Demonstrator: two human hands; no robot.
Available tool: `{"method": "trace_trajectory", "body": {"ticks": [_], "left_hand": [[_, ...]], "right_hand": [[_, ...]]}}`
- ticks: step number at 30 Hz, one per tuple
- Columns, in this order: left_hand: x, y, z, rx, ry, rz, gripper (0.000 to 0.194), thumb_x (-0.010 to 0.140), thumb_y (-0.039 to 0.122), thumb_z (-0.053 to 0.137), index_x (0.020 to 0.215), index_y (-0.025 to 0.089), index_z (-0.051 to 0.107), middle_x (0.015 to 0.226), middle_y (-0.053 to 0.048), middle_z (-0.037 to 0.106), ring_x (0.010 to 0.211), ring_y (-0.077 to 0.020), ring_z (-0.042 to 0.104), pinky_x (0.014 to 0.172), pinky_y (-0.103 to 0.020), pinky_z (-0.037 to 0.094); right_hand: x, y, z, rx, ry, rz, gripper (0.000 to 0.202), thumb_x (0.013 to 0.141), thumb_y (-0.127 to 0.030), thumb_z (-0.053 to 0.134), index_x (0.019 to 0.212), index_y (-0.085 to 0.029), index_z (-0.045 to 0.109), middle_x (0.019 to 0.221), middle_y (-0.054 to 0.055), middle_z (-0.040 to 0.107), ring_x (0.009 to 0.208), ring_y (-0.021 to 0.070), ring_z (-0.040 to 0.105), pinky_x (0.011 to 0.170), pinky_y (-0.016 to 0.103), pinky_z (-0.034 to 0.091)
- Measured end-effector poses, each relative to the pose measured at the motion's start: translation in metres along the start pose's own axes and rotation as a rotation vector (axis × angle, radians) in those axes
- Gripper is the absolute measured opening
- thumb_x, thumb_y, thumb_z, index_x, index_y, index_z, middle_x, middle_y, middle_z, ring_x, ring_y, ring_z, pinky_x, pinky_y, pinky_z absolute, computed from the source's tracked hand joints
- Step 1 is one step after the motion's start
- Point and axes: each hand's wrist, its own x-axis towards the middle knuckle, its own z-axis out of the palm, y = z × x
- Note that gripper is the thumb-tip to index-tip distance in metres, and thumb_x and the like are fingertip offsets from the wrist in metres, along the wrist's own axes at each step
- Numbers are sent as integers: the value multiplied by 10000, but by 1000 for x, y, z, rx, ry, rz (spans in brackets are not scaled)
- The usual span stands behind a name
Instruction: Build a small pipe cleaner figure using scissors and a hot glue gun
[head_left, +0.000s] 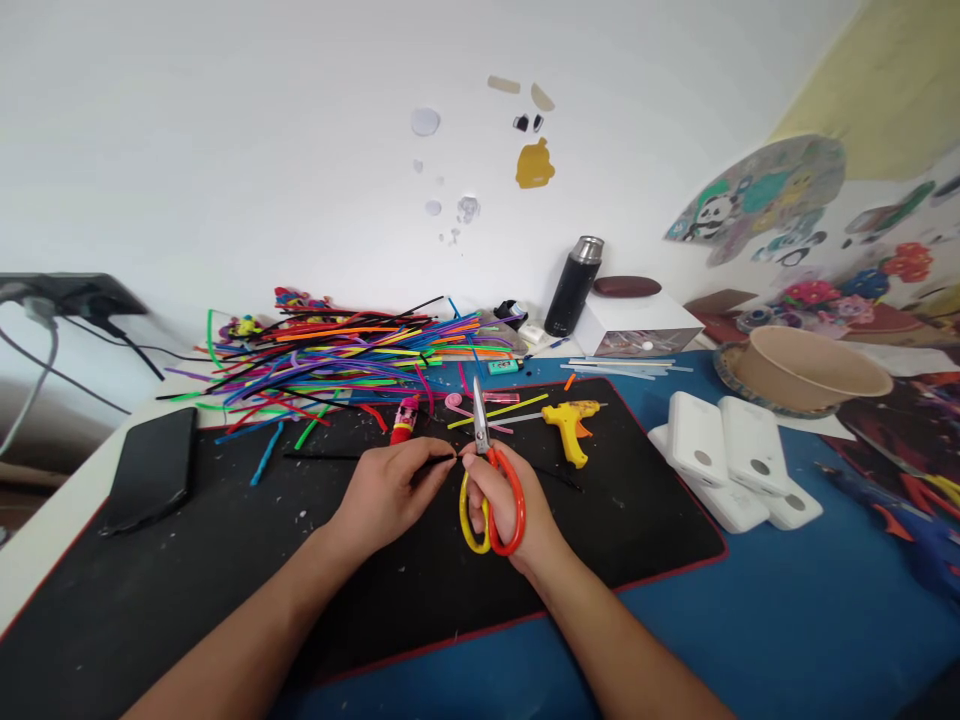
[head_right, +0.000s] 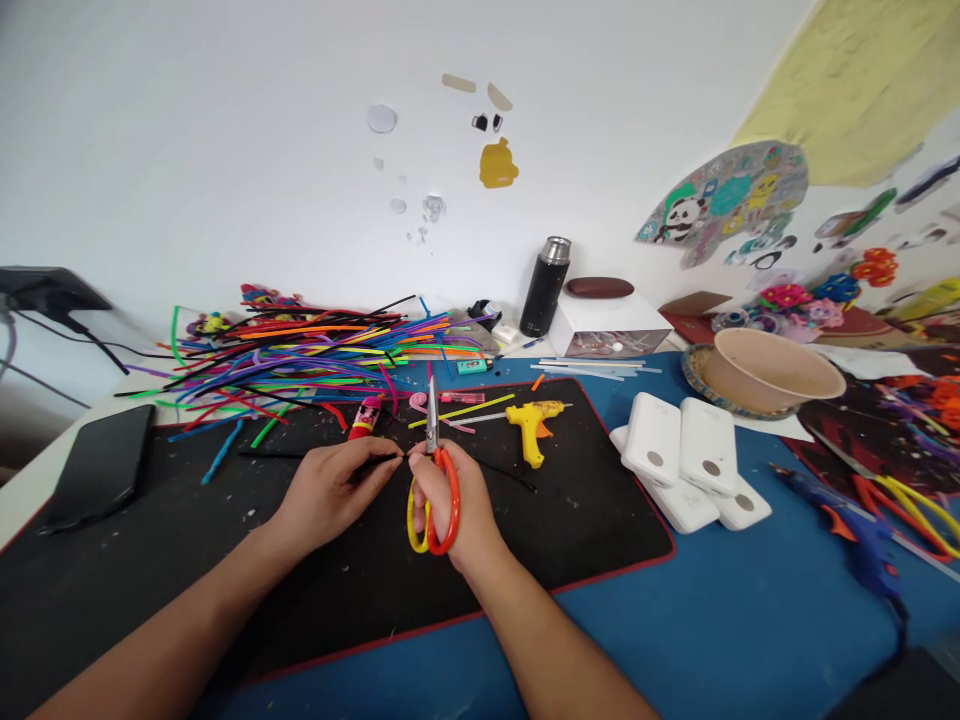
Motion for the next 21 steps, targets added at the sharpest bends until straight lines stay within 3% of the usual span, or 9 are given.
{"method": "trace_trajectory", "body": {"ticks": [4, 16, 21], "left_hand": [[1, -3, -1, 56, -31, -34, 183, 1040, 285, 577, 1043, 201, 739, 904, -38, 831, 722, -169, 782, 691, -235, 579], [4, -6, 3, 382, -497, -151, 178, 1024, 235, 581, 1081, 223, 750, 975, -66, 826, 870, -267, 797, 724, -319, 569], [7, -3, 2, 418, -569, -170, 209, 1044, 246, 561, 1066, 222, 768, 987, -73, 827, 887, -270, 798, 730, -319, 566]], "right_hand": [[1, 0, -1, -10, 3, -8, 386, 856, -545, 745, 968, -202, 608, 511, -104, 528, 335, 91, 471, 360, 186, 340], [5, 1, -8, 36, 87, -66, 294, 903, -468, 719, 964, -188, 651, 525, -97, 521, 342, 82, 475, 366, 181, 345], [2, -1, -5, 13, 74, -48, 285, 904, -465, 708, 953, -190, 651, 529, -96, 521, 344, 83, 481, 373, 181, 344]]}}
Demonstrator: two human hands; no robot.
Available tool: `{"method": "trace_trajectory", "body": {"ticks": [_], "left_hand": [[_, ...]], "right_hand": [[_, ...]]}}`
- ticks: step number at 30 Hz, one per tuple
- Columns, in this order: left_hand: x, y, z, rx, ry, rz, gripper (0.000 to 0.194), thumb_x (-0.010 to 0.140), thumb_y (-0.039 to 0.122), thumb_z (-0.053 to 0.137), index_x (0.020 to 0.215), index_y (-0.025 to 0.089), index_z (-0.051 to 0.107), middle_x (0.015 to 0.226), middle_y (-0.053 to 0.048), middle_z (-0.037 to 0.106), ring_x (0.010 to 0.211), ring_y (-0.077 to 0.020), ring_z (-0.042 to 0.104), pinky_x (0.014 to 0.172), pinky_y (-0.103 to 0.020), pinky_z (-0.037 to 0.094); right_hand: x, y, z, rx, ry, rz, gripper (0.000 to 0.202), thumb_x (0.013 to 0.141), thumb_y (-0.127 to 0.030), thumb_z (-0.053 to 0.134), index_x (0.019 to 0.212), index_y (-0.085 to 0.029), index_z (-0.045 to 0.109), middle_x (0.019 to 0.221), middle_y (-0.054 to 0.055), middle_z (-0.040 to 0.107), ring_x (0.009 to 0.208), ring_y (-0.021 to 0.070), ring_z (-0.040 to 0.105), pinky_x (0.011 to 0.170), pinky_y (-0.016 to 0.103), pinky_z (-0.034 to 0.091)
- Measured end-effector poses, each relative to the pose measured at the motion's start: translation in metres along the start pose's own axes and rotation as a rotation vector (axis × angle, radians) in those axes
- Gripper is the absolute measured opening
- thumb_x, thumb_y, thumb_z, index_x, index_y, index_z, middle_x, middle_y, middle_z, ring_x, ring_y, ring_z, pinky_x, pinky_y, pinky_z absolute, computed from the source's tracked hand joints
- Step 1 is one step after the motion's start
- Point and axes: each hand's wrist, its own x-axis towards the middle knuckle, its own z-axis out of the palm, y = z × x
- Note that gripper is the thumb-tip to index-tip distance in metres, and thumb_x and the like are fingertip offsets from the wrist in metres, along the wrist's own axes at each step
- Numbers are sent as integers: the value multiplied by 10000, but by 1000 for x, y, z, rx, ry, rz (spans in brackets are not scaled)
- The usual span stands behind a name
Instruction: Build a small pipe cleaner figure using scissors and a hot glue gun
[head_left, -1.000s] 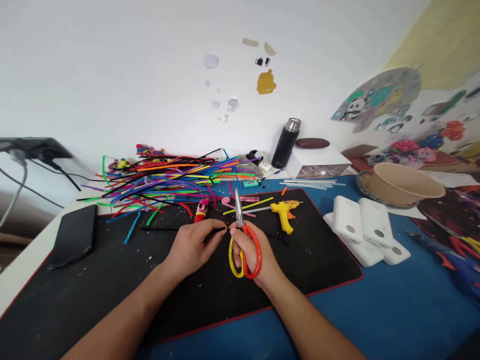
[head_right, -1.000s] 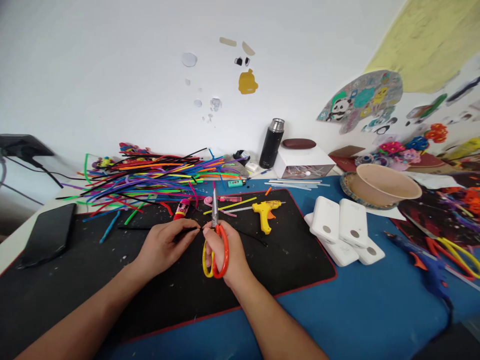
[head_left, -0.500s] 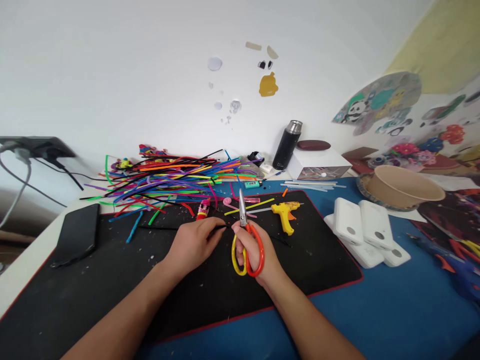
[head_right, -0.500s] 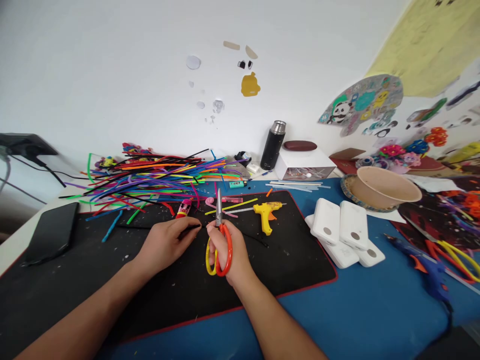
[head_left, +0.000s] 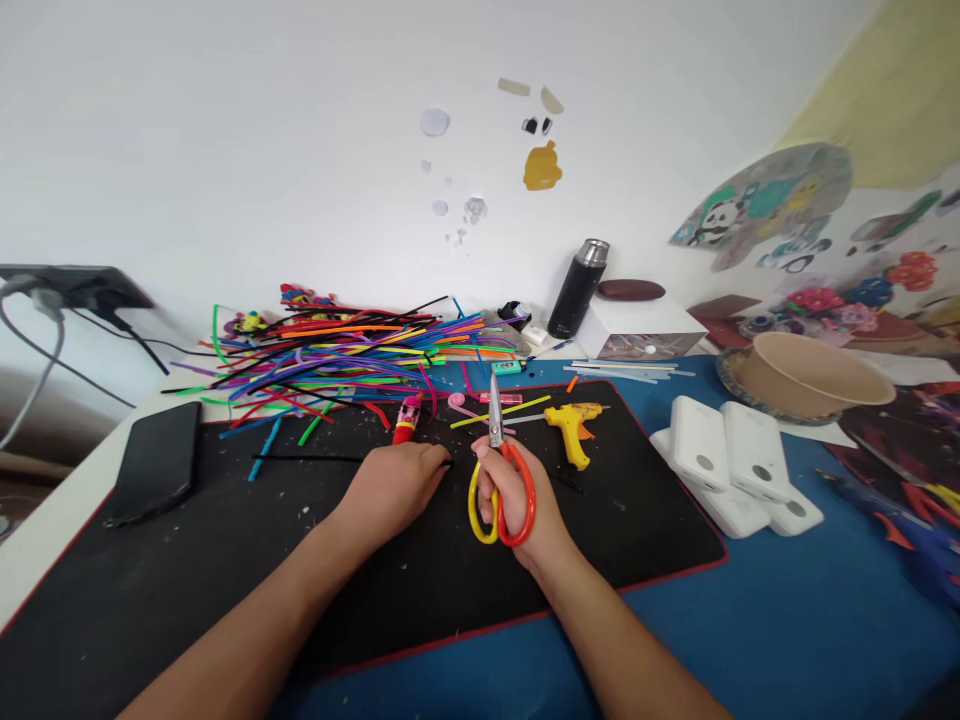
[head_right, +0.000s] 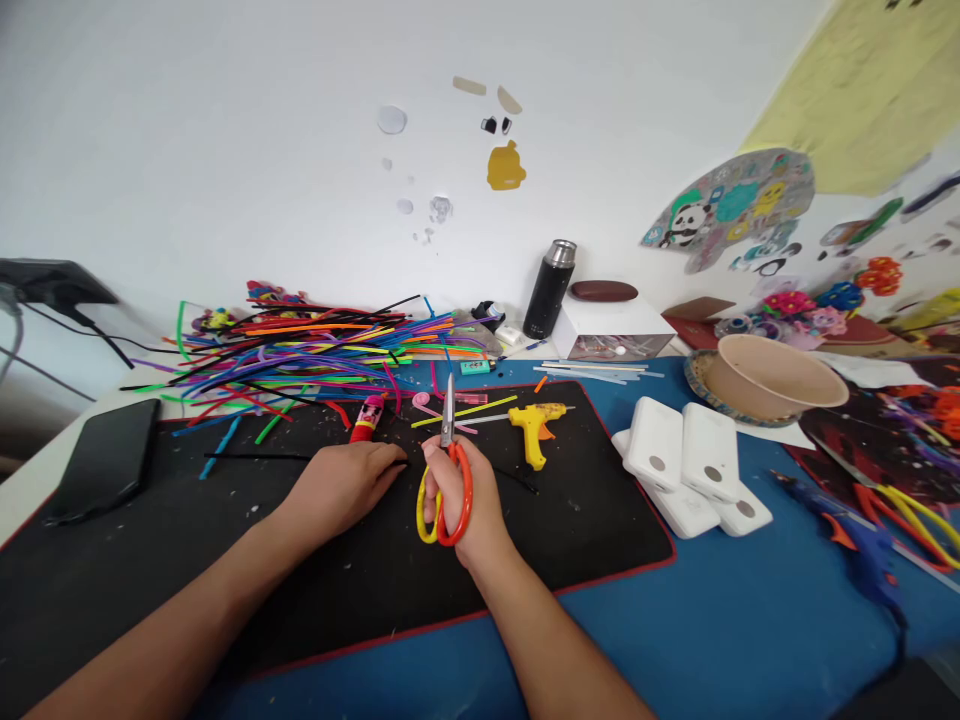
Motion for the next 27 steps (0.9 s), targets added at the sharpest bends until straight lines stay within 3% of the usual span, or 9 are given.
{"method": "trace_trajectory", "body": {"ticks": [12, 16, 19, 22, 27], "left_hand": [[-3, -12, -6, -66, -16, -25, 324, 1035, 287, 516, 1189, 256, 800, 1105, -66, 847, 947, -274, 807, 810, -338, 596], [-4, -13, -6, -191, 104, -51, 324, 1038, 368, 511, 1143, 244, 791, 1103, -76, 840, 942, -263, 800, 826, -335, 601], [-5, -14, -8, -357, 239, -97, 386, 1064, 438, 471, 1243, 220, 734, 1181, -95, 813, 1011, -257, 783, 895, -351, 599], [-5, -16, -8, -455, 342, -107, 429, 1089, 392, 384, 1322, 191, 683, 1245, -126, 776, 1111, -252, 751, 987, -366, 578], [-3, -18, -5, -495, 370, -129, 407, 1070, 321, 386, 1298, 171, 689, 1116, -119, 785, 1018, -241, 763, 936, -351, 591]], "right_hand": [[-2, -3, 2, 0, -7, 9, 324, 885, -492, 719, 980, -190, 651, 525, -93, 523, 346, 92, 476, 374, 191, 346], [-3, -4, 2, -4, -11, 6, 328, 893, -496, 717, 986, -188, 657, 531, -91, 523, 349, 93, 479, 375, 195, 350], [-3, -5, 2, -15, -2, 6, 316, 904, -492, 714, 984, -190, 663, 537, -90, 521, 353, 93, 480, 377, 196, 349], [-4, -5, 2, -18, 1, 9, 321, 905, -498, 719, 987, -192, 667, 538, -88, 523, 355, 96, 484, 378, 199, 353], [-4, -5, 3, -3, -7, 20, 351, 883, -519, 731, 981, -189, 665, 536, -88, 526, 349, 93, 482, 373, 196, 351]]}}
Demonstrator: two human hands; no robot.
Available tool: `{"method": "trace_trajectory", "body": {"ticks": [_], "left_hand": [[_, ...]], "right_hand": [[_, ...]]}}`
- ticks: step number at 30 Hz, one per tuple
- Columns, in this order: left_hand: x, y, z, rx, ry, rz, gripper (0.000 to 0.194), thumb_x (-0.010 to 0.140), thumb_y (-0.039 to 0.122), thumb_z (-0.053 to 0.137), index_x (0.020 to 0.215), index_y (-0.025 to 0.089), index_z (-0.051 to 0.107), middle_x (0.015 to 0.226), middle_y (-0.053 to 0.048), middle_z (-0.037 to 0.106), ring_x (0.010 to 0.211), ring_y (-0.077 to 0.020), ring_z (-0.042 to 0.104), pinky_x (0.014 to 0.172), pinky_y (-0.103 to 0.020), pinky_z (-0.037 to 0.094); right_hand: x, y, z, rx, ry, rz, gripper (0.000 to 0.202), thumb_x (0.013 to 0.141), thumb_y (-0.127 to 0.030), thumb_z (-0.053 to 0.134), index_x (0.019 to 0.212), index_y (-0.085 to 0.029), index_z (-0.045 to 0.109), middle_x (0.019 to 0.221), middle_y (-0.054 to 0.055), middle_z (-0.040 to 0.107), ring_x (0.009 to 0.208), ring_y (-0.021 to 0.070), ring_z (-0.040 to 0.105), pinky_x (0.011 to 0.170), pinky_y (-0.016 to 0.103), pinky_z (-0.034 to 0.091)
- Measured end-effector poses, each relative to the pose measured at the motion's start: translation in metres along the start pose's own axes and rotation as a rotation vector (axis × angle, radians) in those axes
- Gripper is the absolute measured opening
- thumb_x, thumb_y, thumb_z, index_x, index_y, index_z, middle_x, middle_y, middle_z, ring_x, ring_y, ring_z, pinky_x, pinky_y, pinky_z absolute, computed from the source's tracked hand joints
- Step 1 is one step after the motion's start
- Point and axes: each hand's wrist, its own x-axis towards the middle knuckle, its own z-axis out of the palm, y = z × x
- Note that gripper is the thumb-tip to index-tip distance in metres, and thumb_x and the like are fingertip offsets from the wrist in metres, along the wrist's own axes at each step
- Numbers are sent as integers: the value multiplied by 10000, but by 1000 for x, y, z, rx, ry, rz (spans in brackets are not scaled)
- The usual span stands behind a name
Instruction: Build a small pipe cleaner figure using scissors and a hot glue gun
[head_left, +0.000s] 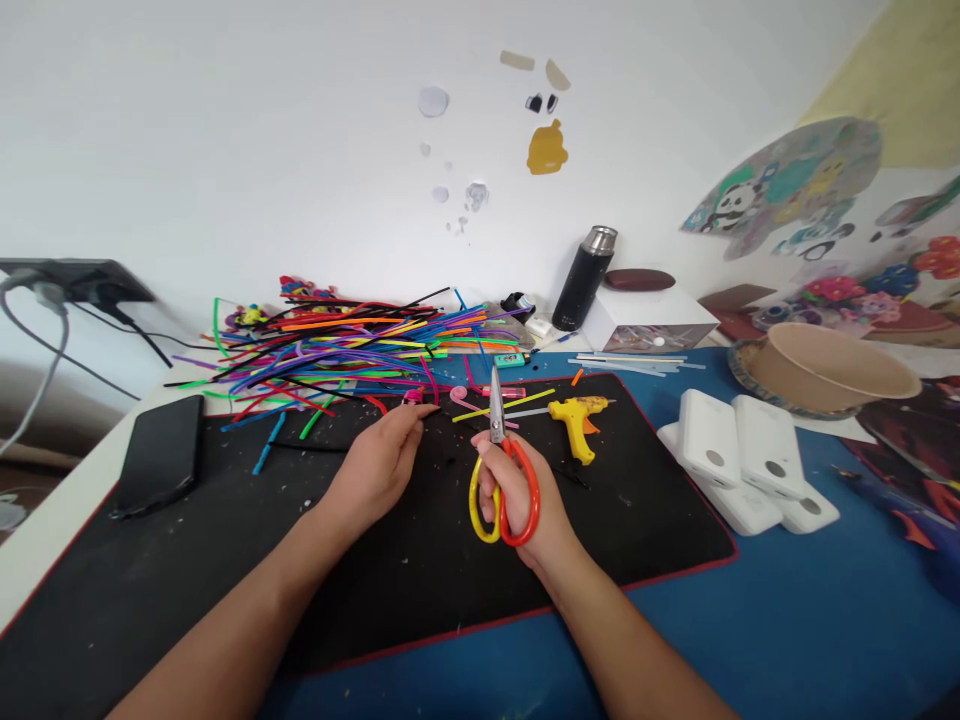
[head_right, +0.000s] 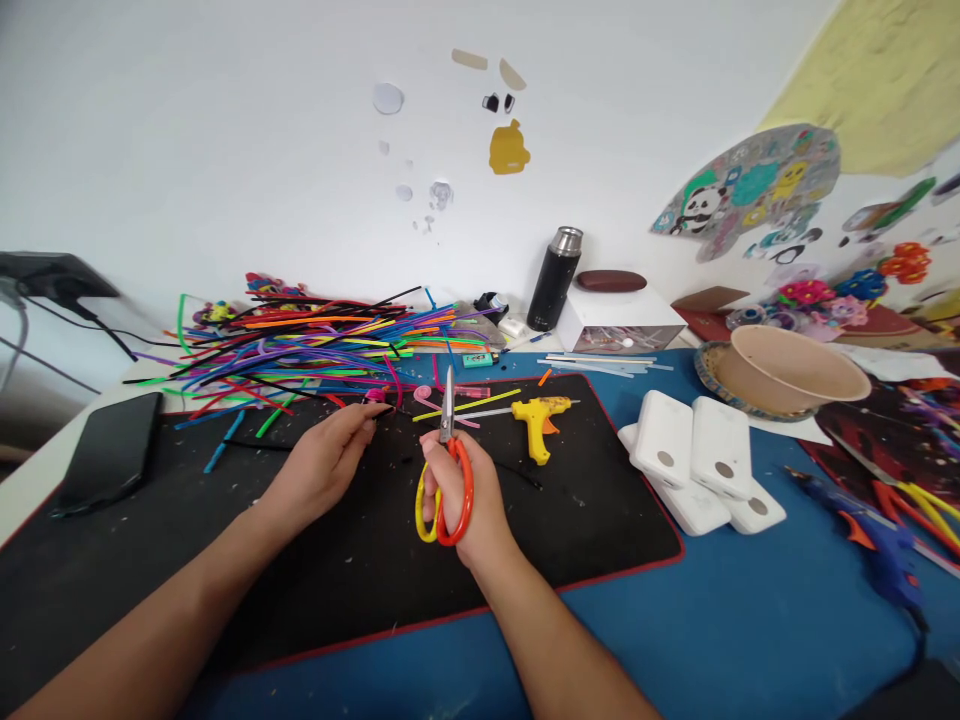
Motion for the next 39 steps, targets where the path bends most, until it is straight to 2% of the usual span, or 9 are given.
{"method": "trace_trajectory", "body": {"ticks": [4, 12, 15, 19, 24, 28, 33, 37, 39], "left_hand": [[0, 2, 1, -46, -10, -70, 358, 1047, 321, 453, 1312, 214, 669, 951, -55, 805, 872, -220, 786, 805, -307, 600], [-1, 4, 1, -29, 50, -92, 252, 1027, 358, 513, 1110, 239, 718, 931, -42, 822, 845, -232, 792, 788, -305, 582], [0, 2, 3, -42, 67, -98, 282, 1027, 354, 502, 1153, 243, 729, 1003, -54, 834, 904, -243, 800, 826, -323, 591], [0, 1, 4, -77, 97, -111, 319, 1023, 357, 498, 1213, 253, 733, 1082, -65, 838, 975, -253, 799, 878, -349, 594], [1, 0, -3, -163, 271, -181, 214, 1020, 363, 529, 1048, 235, 697, 838, -17, 786, 777, -193, 734, 761, -297, 558], [5, -3, -9, -348, 432, -225, 180, 1025, 364, 539, 1072, 215, 628, 775, 2, 717, 654, -150, 627, 656, -262, 496], [9, -7, -9, -418, 409, -264, 322, 1007, 396, 560, 1211, 185, 694, 768, -1, 701, 603, -145, 539, 612, -263, 461], [9, -8, -7, -401, 411, -295, 325, 983, 411, 568, 1145, 182, 732, 777, -13, 723, 634, -153, 577, 650, -267, 496], [9, -9, -6, -398, 402, -301, 300, 973, 398, 572, 1109, 186, 735, 757, -7, 719, 617, -145, 569, 633, -257, 490]], "right_hand": [[-2, 0, 0, -16, -16, 10, 361, 895, -521, 729, 1012, -185, 671, 539, -89, 528, 353, 88, 480, 375, 189, 347], [-4, -2, 0, -39, -115, 28, 470, 890, -628, 747, 1037, -188, 670, 553, -79, 550, 368, 104, 504, 386, 207, 379], [-5, -2, 0, -14, -120, 12, 529, 896, -668, 727, 1095, -180, 684, 561, -66, 564, 397, 126, 553, 406, 218, 401], [-7, -2, -1, -1, -102, -34, 593, 920, -715, 674, 1159, -173, 690, 580, -37, 598, 436, 157, 626, 395, 210, 343], [-6, -3, -3, 42, -92, -99, 639, 933, -760, 628, 1189, -178, 690, 594, -18, 626, 495, 192, 699, 412, 220, 358], [-4, -4, -4, 68, -70, -141, 686, 908, -802, 622, 1195, -182, 678, 584, -13, 631, 527, 224, 737, 408, 221, 353], [-5, -3, -3, 70, -94, -193, 727, 891, -848, 591, 1201, -196, 673, 590, 6, 662, 555, 251, 754, 426, 244, 393], [-5, -2, -3, 53, -127, -204, 806, 849, -914, 555, 1227, -211, 668, 634, 42, 710, 642, 297, 778, 476, 292, 462], [-5, -3, -4, 54, -167, -209, 847, 817, -949, 540, 1240, -226, 665, 719, 77, 764, 739, 321, 793, 567, 347, 541]]}}
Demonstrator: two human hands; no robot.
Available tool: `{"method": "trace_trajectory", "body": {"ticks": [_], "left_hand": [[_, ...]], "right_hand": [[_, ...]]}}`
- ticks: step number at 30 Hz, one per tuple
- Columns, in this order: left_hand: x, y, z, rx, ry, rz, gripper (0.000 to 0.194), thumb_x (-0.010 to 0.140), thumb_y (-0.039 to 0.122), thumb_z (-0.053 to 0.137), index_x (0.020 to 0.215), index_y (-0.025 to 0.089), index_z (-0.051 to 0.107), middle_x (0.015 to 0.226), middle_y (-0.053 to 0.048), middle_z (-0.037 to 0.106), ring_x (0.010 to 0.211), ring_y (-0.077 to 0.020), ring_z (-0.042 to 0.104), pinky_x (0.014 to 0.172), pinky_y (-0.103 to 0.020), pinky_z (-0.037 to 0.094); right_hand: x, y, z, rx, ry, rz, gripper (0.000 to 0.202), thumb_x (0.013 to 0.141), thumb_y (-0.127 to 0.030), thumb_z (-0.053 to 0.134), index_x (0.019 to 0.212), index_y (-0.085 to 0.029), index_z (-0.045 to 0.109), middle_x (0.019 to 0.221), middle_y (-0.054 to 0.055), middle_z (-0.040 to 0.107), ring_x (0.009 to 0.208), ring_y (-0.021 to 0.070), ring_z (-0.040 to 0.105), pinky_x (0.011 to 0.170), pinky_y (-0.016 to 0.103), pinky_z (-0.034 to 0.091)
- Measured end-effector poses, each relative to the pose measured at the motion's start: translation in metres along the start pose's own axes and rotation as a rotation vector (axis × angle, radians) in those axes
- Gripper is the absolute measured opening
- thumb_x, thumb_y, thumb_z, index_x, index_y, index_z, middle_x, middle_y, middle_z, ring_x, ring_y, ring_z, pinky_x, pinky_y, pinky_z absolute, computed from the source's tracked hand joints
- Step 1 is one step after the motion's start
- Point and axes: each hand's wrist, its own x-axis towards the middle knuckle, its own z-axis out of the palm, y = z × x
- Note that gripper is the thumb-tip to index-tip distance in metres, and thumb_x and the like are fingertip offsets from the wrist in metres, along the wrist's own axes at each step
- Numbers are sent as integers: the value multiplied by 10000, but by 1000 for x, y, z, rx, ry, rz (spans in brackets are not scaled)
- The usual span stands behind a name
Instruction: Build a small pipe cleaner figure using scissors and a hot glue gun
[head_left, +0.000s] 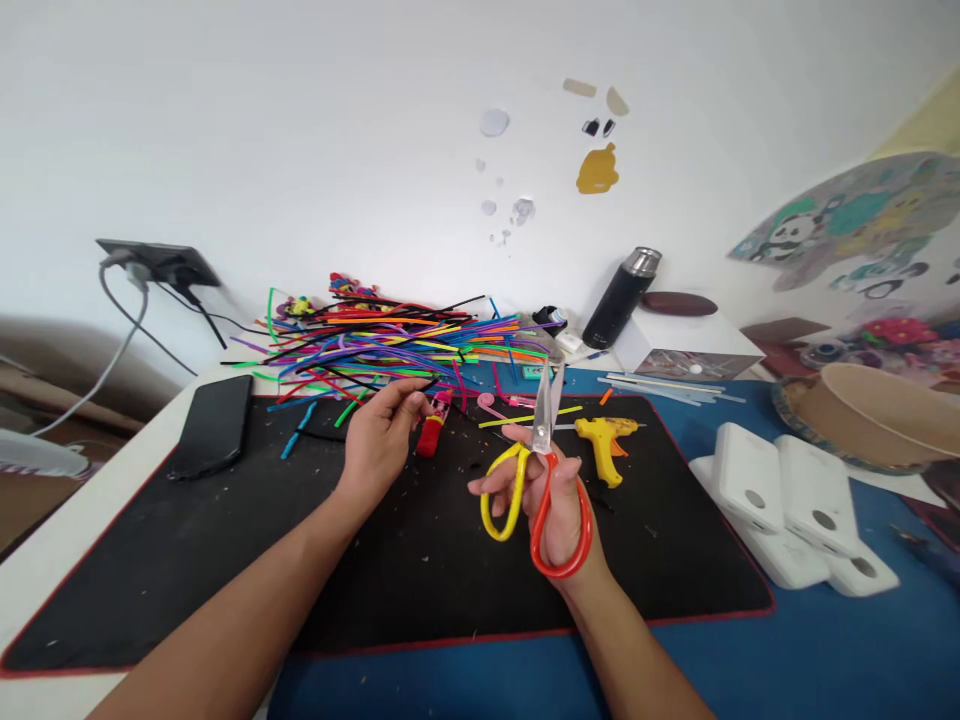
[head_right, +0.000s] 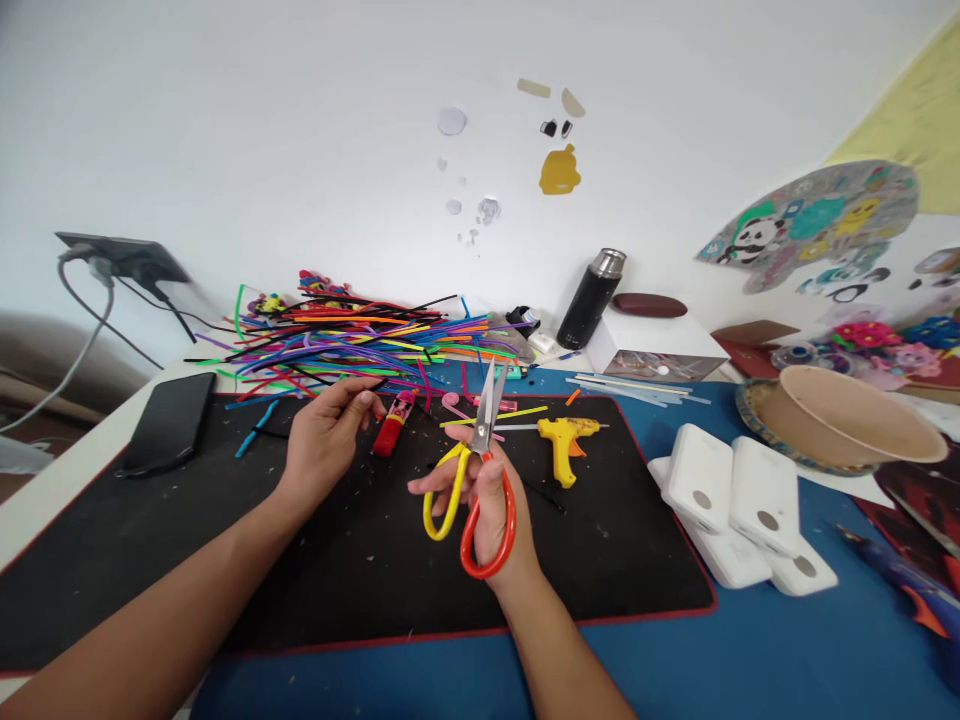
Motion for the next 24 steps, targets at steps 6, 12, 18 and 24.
{"method": "trace_trajectory", "body": {"ticks": [6, 12, 18, 24], "left_hand": [[-3, -1, 1, 50, -27, 16, 263, 980, 415, 581, 990, 200, 732, 746, -1, 728, 600, -140, 579, 597, -237, 474], [-6, 3, 1, 82, -67, 50, 241, 995, 403, 585, 959, 208, 722, 790, -14, 768, 701, -162, 681, 720, -262, 556], [-8, 5, 0, 91, -64, 94, 222, 995, 375, 587, 936, 208, 720, 771, -13, 761, 681, -158, 687, 681, -250, 543], [-9, 3, 0, 139, -83, 136, 197, 1002, 357, 593, 936, 217, 714, 756, 5, 759, 665, -147, 690, 673, -237, 521]], "right_hand": [[0, -1, -2, 1, -55, 68, 770, 881, -882, 555, 1252, -217, 665, 814, 97, 799, 712, 287, 778, 631, 376, 577], [0, 2, -6, 32, 32, 84, 679, 917, -811, 588, 1212, -205, 675, 759, 54, 754, 536, 212, 673, 509, 330, 516], [2, -2, -9, 56, 68, 71, 639, 952, -777, 570, 1205, -202, 684, 724, 40, 719, 534, 202, 650, 466, 306, 469], [4, -7, -9, 85, 130, 44, 581, 986, -735, 556, 1165, -201, 699, 664, 13, 681, 504, 186, 625, 454, 295, 433]]}}
